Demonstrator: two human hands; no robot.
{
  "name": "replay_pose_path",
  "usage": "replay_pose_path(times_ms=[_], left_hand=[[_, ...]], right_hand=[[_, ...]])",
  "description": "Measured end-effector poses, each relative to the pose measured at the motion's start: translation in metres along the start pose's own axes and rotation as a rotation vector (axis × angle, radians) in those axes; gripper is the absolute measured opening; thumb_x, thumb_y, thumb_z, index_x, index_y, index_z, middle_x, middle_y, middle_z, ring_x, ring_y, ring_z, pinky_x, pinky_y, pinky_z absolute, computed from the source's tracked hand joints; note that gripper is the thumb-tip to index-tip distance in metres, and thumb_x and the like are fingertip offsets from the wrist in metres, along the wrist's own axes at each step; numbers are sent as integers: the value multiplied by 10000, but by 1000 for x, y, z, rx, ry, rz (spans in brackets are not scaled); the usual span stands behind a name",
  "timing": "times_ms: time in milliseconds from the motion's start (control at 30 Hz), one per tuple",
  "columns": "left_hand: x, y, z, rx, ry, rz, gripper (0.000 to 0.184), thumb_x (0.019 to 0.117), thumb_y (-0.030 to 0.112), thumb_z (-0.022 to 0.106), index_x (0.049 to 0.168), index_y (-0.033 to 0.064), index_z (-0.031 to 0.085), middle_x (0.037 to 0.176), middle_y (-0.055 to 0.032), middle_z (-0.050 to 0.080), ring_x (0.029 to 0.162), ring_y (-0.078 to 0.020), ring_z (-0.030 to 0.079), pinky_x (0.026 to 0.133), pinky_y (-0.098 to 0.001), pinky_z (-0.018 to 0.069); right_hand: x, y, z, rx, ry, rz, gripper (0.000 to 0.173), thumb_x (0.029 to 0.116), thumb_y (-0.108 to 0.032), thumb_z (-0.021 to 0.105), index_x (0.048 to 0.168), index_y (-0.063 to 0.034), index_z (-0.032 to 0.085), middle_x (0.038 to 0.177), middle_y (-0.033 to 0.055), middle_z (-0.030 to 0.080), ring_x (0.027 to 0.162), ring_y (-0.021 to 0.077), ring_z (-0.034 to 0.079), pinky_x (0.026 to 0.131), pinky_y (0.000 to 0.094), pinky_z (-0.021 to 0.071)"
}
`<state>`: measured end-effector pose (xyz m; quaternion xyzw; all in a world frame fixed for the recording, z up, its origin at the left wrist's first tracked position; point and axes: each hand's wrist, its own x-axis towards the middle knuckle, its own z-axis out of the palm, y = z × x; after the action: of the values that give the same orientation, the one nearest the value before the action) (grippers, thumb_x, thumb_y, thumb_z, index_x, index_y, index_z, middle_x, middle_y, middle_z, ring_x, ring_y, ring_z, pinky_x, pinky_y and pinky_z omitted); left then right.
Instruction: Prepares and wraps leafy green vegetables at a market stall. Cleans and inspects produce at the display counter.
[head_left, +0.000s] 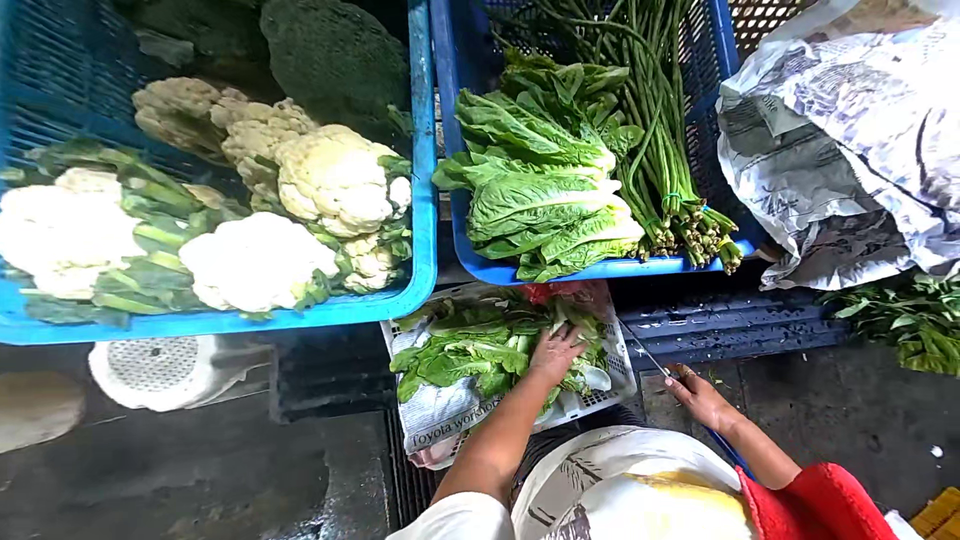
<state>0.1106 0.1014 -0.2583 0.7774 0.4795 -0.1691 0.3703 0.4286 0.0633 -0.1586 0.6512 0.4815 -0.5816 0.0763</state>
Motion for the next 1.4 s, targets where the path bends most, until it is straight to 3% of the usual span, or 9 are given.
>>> replay_pose_path(times_ms=[267,467,667,867,967,1133,1233,1300,1400], left_hand=[[-104,-73,-36,-141,374,-393,496,972,300,682,1440,168,586,1543,-242,446,1444,-459,382,1163,-682,273],[-197,-119,23,-538,607,-1307,1113,805,577,799,1589,-11,271,1650,-341,121,1527,-525,136,1130,-755,238],[-186,-99,53,-573,733,-1279,512,1059,66,363,1565,-8,343,1617,-223,356,1506,-339,357,1212,-481,339],[-168,-76,47,-529,865,-1059,335,993,18,493,1266,29,688,1626,-208,352,1554,-418,185,1221,-681,107],[-128,-30,32,-750,840,-737,333,1012,52,492,1283,77,684,1597,-220,389,1486,-384,369,1187,-558,358],[-86,38,-2,-1003,613,-219,324,1072,123,456,1321,-10,615,1558,-239,428,1417,-339,471,1174,-467,393],[-92,41,-1,-910,578,-205,460,1077,236,500,1467,-8,479,1627,-214,338,1461,-310,431,1185,-444,390],[-109,38,9,-789,648,-342,375,1067,219,476,1353,-4,573,1453,-224,534,1320,-332,564,1091,-462,478],[-129,29,35,-609,264,-367,330,1047,117,444,1297,-15,612,1338,-247,605,1280,-403,575,1048,-571,474]], right_hand=[[9,11,13,1,-18,6,538,1074,-417,486,1511,-106,446,1142,199,663,988,300,647,937,504,505],[23,-13,20,-76,-83,-67,520,1078,-412,473,1490,-94,467,1165,198,663,1022,296,652,953,498,505],[29,-40,15,-186,-100,-120,525,1069,-433,478,1489,-117,479,1139,189,674,1006,295,659,939,510,510],[32,-64,14,-286,-120,-150,531,1080,-406,467,1503,-85,458,1175,218,664,1037,320,656,962,523,503],[31,-71,19,-320,-131,-155,519,1079,-401,469,1500,-96,459,1145,209,665,994,310,655,932,512,510],[29,-82,24,-380,-150,-169,529,1085,-371,468,1523,-75,435,1188,232,661,1043,328,654,973,522,498],[30,-80,23,-405,-143,-185,536,1081,-389,467,1515,-75,447,1171,223,669,1028,320,661,973,520,501],[31,-77,22,-402,-130,-197,532,1079,-407,462,1504,-86,460,1087,198,677,948,295,657,924,509,511],[31,-74,23,-400,-134,-194,519,1083,-397,458,1498,-87,465,1078,194,675,940,295,654,917,506,513]])
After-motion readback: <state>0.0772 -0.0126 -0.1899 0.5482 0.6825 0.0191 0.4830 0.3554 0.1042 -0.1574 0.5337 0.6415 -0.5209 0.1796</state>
